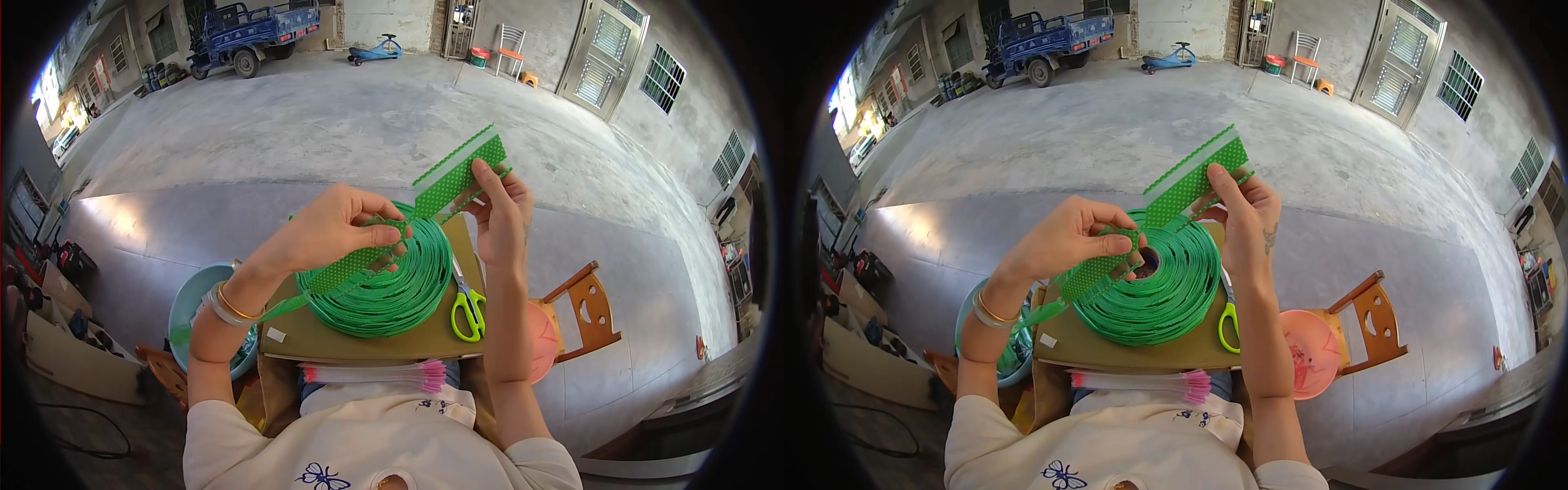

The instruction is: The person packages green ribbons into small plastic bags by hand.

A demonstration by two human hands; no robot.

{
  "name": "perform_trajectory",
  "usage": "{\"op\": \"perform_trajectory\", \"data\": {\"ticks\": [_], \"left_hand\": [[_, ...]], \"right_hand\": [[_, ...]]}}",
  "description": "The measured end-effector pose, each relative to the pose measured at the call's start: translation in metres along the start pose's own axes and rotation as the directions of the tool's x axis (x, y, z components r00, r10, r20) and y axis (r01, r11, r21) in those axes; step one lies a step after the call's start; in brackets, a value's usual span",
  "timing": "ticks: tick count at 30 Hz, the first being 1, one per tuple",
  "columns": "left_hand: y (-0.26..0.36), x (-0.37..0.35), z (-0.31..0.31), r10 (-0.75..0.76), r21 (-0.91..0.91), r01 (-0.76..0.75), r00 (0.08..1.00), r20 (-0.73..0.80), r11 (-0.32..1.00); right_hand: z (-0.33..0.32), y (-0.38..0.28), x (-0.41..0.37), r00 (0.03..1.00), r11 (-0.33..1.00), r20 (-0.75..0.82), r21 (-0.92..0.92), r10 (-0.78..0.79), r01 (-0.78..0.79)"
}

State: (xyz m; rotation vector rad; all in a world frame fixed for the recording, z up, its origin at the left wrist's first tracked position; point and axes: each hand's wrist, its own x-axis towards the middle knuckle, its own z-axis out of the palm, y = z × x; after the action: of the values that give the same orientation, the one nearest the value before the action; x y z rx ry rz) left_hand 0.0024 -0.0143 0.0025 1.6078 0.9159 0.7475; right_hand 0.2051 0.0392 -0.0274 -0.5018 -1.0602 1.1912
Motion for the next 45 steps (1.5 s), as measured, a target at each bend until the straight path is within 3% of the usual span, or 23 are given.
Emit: {"op": "perform_trajectory", "data": {"ticks": [3, 6, 7, 8, 10, 13, 16, 17, 20, 23, 26, 29, 32, 35, 36, 39, 42, 45], "left_hand": [[0.001, -0.003, 0.001, 0.022, 0.292, 0.018, 0.991, -0.135, 0.956], [0.004, -0.006, 0.003, -0.007, 0.348, 0.064, 0.987, -0.162, 0.935], [0.002, -0.006, 0.003, 0.185, 0.426, -0.102, 0.970, -0.158, 0.899], [-0.002, -0.005, 0.004, 0.370, 0.500, -0.258, 0.919, -0.138, 0.827], [-0.002, -0.004, 0.006, 0.516, 0.496, -0.405, 0.850, -0.105, 0.768], [0.003, -0.002, 0.006, 0.472, 0.384, -0.410, 0.878, -0.081, 0.827], [-0.002, 0.003, 0.001, 0.439, 0.455, -0.373, 0.897, -0.046, 0.809], [-0.002, 0.003, -0.001, 0.407, 0.459, -0.337, 0.912, -0.059, 0.822], [0.001, 0.002, -0.001, 0.364, 0.440, -0.285, 0.925, -0.105, 0.851], [0.008, 0.000, 0.001, 0.393, 0.481, -0.295, 0.912, -0.116, 0.825], [0.008, 0.006, 0.008, 0.400, 0.489, -0.280, 0.903, -0.159, 0.826], [0.007, 0.014, 0.012, 0.325, 0.432, -0.219, 0.926, -0.190, 0.875], [0.003, 0.013, 0.010, 0.249, 0.260, -0.194, 0.948, -0.198, 0.946], [-0.008, 0.005, 0.006, 0.179, 0.017, -0.179, 0.967, -0.180, 0.984], [-0.012, 0.002, 0.005, 0.156, -0.067, -0.170, 0.973, -0.171, 0.983], [-0.032, -0.010, -0.005, -0.043, 0.185, 0.011, 0.984, 0.174, 0.983], [-0.030, -0.022, -0.007, -0.258, 0.038, 0.257, 0.935, 0.243, 0.966], [-0.022, -0.029, -0.013, -0.266, 0.067, 0.257, 0.928, 0.261, 0.964]], "right_hand": [[-0.005, 0.008, 0.000, 0.996, 0.995, -0.018, 0.056, 0.084, -0.082], [-0.008, 0.019, -0.002, 0.977, 0.958, 0.015, 0.191, 0.213, -0.212], [-0.008, 0.023, -0.003, 0.964, 0.934, 0.037, 0.243, 0.261, -0.263], [-0.008, 0.027, -0.005, 0.924, 0.884, 0.108, 0.266, 0.368, -0.383], [-0.003, 0.038, -0.012, 0.793, 0.742, 0.256, 0.283, 0.553, -0.608], [0.006, 0.057, -0.032, 0.635, 0.590, 0.472, 0.264, 0.611, -0.763], [0.013, 0.079, -0.047, 0.542, 0.497, 0.600, 0.259, 0.589, -0.828], [0.005, 0.094, -0.047, 0.461, 0.454, 0.748, 0.238, 0.478, -0.858], [0.019, 0.079, -0.057, 0.699, 0.774, 0.510, 0.097, 0.502, -0.626], [0.017, 0.072, -0.052, 0.851, 0.859, 0.452, 0.289, 0.267, -0.423], [0.024, 0.068, -0.056, 0.816, 0.817, 0.575, 0.497, -0.057, -0.293], [0.044, 0.070, -0.071, 0.904, 0.894, 0.426, 0.419, -0.043, -0.156], [0.047, 0.072, -0.065, 0.790, 0.786, 0.594, 0.410, 0.154, -0.462], [0.035, 0.057, -0.050, 0.902, 0.784, 0.391, 0.496, 0.181, -0.373], [0.026, 0.052, -0.041, 0.925, 0.736, 0.360, 0.593, 0.122, -0.328], [-0.016, 0.039, -0.005, 0.973, 0.589, 0.232, 0.784, 0.012, -0.194], [-0.054, 0.023, 0.009, 0.987, 0.616, 0.156, 0.775, 0.032, -0.143], [-0.080, 0.026, 0.015, 0.994, 0.680, 0.106, 0.729, 0.007, -0.082]]}}
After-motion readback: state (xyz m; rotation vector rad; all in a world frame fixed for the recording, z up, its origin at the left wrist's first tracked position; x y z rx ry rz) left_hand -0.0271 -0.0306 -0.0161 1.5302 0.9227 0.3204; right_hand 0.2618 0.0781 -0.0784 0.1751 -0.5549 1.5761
